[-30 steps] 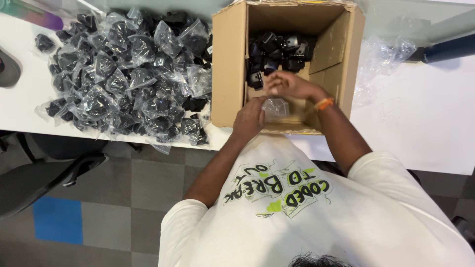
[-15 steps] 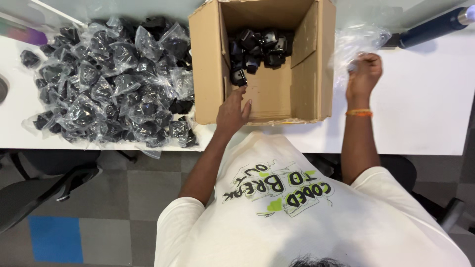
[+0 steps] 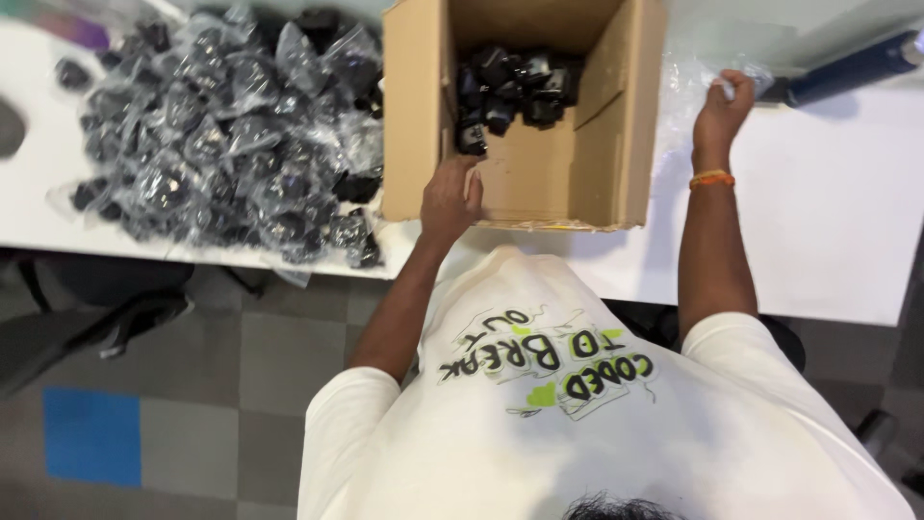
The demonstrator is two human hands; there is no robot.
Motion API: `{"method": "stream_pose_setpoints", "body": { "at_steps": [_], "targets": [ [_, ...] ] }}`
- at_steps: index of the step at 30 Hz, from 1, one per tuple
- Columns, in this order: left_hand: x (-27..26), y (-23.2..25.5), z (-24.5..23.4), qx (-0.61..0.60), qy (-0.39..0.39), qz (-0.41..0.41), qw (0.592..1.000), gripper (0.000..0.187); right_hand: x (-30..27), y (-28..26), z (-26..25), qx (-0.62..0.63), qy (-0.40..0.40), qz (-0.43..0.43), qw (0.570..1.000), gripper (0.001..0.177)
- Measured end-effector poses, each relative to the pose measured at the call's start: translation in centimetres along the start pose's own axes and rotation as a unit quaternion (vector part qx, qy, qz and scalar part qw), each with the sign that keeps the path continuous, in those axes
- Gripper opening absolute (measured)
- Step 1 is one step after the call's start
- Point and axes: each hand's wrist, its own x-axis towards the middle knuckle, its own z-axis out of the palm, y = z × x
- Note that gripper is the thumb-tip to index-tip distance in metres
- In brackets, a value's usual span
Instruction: The person takes electronic components out of a cardboard box and places them into individual plastic bags on a desk.
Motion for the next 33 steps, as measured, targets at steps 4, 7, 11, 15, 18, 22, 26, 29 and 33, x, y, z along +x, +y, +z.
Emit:
{"method": "stream_pose_setpoints", "body": {
  "at_steps": [4,7,11,15,18,22,26,29,33],
  "targets": [
    [-1.2,-2.2,-0.3,-0.033,0.14,0.021,0.989,0.032,-5.6,-5.3,3.2,0.008,-0.05,-0.177,0.983,0.013],
    [-2.8,-7.5,-0.1,-0.113,0.281,-0.116,0.946,0.036,-11.4,-9.0,5.8,-0.023,-0.141,-0.238,0.961,0.011],
    [-8.4,-17.0,-1.5,-0.096,0.325,-0.339,0.878,0.037,-17.5,-11.3,8.7,-0.102,-0.287,-0.198,0.932,0.008],
    [-15.7,-22.2,-3.1,0.128,0.297,-0.367,0.872,0.052,-21.0,-12.1,10.4,-0.142,-0.414,-0.177,0.881,0.013],
    [-18.4,-22.4,-3.4,0.069,0.267,-0.517,0.81,0.071,-21.6,-12.2,10.9,-0.202,-0.47,-0.156,0.845,0.015],
    [-19.3,-21.7,-2.7,-0.039,0.181,-0.621,0.762,0.102,-21.0,-12.0,11.5,-0.202,-0.458,-0.107,0.859,0.019],
    [-18.8,-21.3,-1.5,-0.02,0.128,-0.6,0.789,0.105,-20.6,-11.4,11.8,-0.241,-0.471,-0.102,0.843,0.019],
    [-18.0,-21.5,-0.9,0.056,0.057,-0.585,0.807,0.099,-20.3,-10.8,12.1,-0.252,-0.48,-0.09,0.835,0.018],
    [-17.5,-21.7,-0.5,0.089,0.018,-0.539,0.837,0.084,-20.1,-9.9,12.1,-0.254,-0.476,-0.08,0.838,0.02]
  ]
}}
